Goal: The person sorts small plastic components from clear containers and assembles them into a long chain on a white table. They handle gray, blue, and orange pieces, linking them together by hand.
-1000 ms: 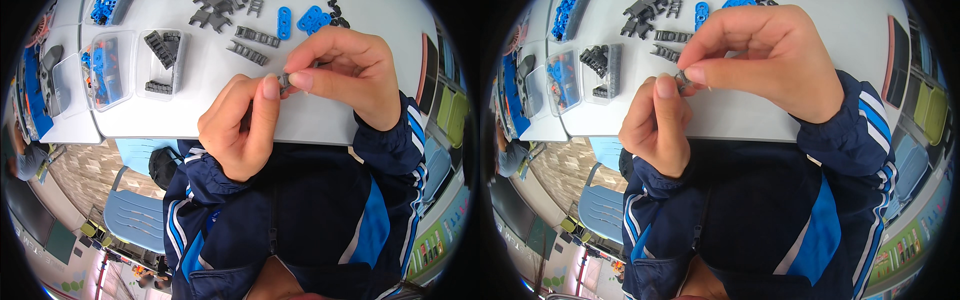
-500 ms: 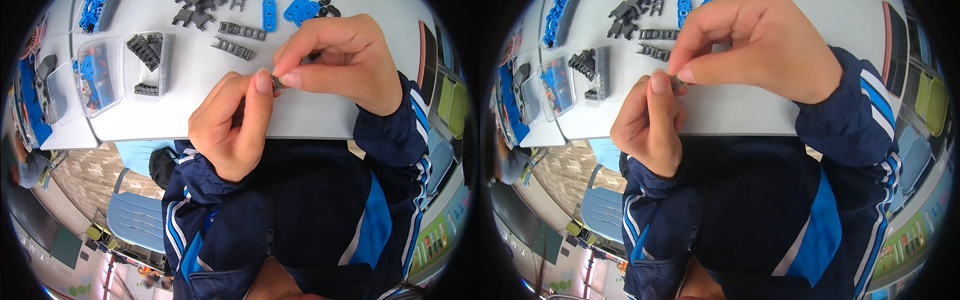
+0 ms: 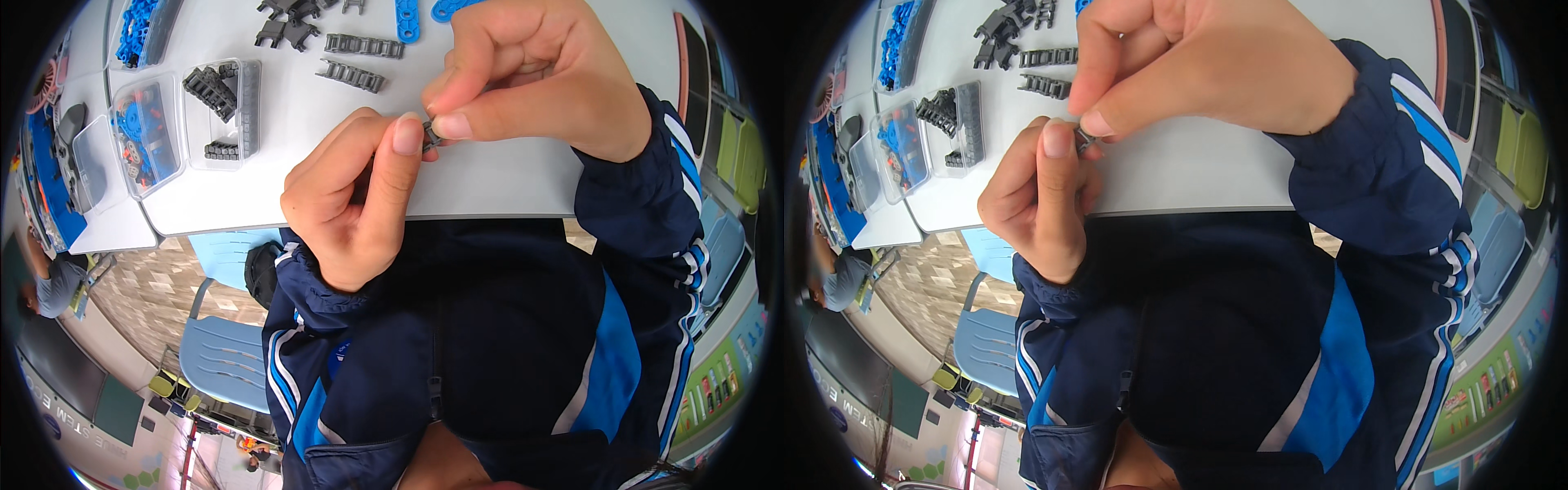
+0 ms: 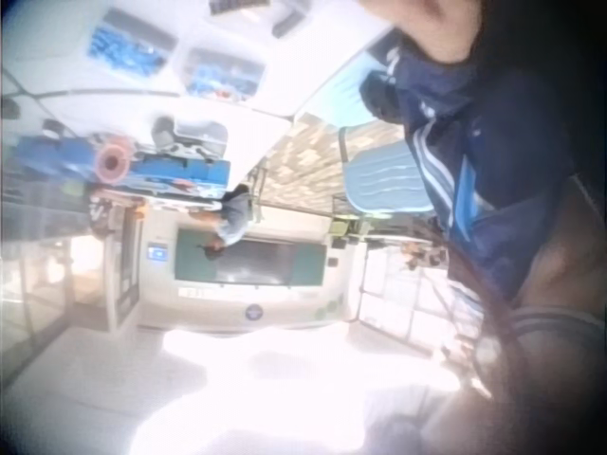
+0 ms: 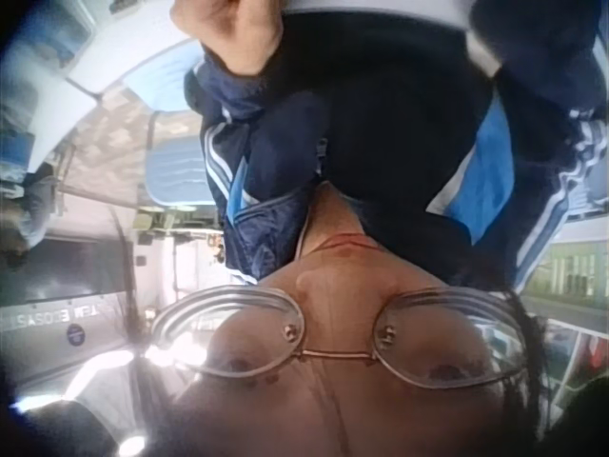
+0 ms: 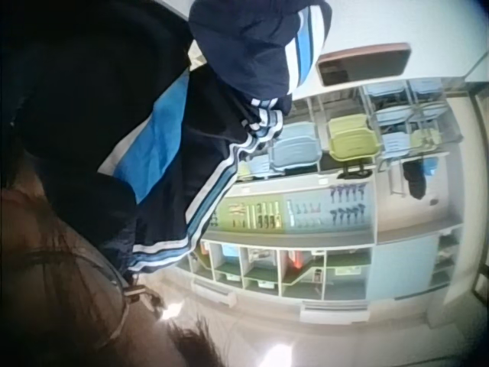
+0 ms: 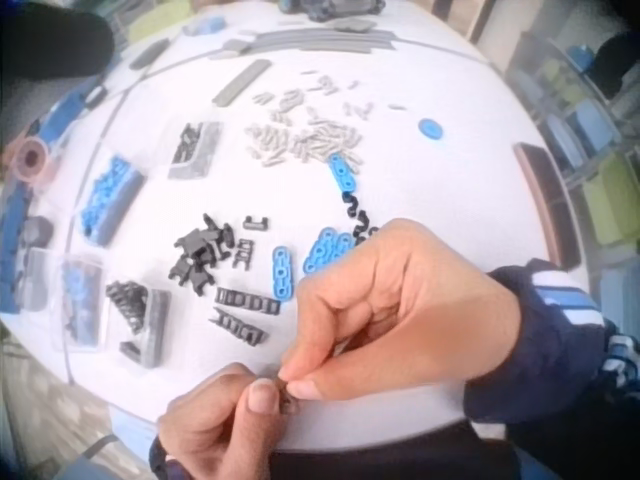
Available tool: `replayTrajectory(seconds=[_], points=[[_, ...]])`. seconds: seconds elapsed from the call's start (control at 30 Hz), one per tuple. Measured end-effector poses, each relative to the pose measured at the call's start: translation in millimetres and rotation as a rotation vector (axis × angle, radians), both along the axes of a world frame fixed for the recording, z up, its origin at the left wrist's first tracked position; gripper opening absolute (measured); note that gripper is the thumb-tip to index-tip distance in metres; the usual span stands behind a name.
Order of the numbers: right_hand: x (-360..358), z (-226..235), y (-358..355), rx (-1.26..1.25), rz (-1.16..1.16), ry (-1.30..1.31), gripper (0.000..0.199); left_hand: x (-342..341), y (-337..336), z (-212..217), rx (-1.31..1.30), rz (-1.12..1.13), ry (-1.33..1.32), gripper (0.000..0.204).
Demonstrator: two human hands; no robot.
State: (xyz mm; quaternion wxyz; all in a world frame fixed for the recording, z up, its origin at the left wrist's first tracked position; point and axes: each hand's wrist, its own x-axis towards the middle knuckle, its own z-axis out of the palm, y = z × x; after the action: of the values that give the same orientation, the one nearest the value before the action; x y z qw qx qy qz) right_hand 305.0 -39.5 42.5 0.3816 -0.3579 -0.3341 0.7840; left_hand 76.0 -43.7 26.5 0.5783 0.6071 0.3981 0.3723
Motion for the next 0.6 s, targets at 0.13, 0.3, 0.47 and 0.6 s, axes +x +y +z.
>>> replayTrajectory(seconds=[0.13,0.3,0.47,0.6], points=[[0.8,23.2,-0.4,0.012,-0.036,-0.093,0.013,0.2,3.0,2.3,-0.044,-0.004,-0.025,0.019],[-12.9,15.0,-8.7,0.254,-0.158,-0.363,0.014,-0.9,-0.6,3.4,-0.208,0.04,-0.138,0.022],[-12.8,15.7,-11.0,0.418,-0.11,-0.502,0.015,-3.6,-0.8,0.7,-0.162,0.024,-0.151,0.014],[-17.0,14.2,-9.0,0.457,-0.153,-0.423,0.014,-4.4,-0.7,-7.8,0.042,0.005,-0.097,0.032]])
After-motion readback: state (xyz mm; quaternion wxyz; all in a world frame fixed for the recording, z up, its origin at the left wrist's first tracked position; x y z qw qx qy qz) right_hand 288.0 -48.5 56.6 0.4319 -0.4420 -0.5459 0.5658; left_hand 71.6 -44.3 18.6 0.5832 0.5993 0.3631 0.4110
